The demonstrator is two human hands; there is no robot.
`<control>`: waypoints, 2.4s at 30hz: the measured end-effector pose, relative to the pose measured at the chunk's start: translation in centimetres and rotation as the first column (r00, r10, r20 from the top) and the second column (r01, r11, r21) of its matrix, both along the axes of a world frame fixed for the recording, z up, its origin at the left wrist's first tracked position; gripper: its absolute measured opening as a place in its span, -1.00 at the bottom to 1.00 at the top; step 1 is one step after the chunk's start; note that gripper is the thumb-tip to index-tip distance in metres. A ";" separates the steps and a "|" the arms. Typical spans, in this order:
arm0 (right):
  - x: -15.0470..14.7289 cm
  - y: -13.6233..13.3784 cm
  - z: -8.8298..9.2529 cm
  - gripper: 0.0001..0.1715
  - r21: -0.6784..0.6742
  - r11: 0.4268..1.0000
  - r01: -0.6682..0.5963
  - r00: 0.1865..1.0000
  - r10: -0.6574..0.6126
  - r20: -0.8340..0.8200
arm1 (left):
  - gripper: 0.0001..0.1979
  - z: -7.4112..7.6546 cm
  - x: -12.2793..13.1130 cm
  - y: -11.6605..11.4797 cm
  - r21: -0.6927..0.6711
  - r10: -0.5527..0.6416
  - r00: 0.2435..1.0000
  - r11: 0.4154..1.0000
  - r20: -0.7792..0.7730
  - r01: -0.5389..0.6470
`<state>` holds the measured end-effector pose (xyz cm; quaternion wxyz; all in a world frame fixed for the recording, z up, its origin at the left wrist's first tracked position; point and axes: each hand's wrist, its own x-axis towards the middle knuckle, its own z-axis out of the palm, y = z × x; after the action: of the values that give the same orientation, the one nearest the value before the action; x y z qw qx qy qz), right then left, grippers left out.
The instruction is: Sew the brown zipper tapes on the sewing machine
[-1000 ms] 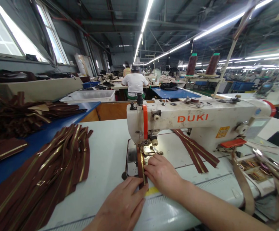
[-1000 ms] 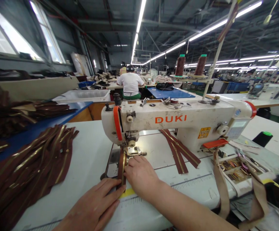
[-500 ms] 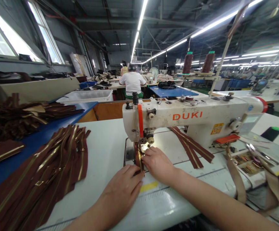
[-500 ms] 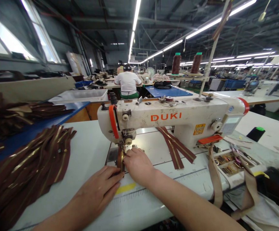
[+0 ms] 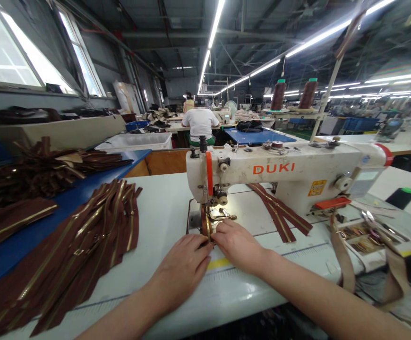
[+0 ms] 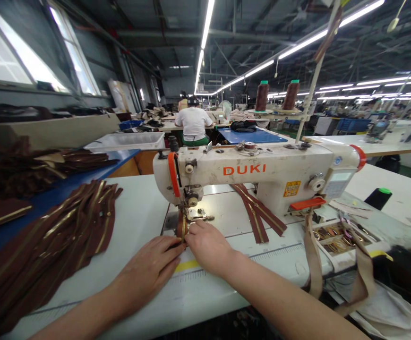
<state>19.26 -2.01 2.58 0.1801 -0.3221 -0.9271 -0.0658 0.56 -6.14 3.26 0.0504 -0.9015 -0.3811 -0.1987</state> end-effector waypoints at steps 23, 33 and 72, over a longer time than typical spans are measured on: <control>0.6 -1.8 0.1 -0.88 -0.040 0.998 -0.054 0.998 0.054 -0.015 | -0.67 -0.7 -1.7 -0.5 0.003 -0.003 1.000 1.000 -0.022 0.003; 0.4 -0.9 0.3 -0.92 0.008 0.999 -0.035 0.999 0.035 0.016 | -0.68 -0.5 -1.6 1.0 0.012 -0.010 0.999 1.000 -0.043 0.011; -0.5 2.5 0.3 -0.75 -0.056 0.989 0.135 0.984 -0.140 -0.106 | -0.68 -1.4 -2.1 7.1 0.008 0.087 0.996 0.996 0.022 -0.087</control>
<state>18.77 0.47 2.92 0.2181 -0.3926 -0.8927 -0.0377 -1.53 0.93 1.87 0.0591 -0.8817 -0.4195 -0.2076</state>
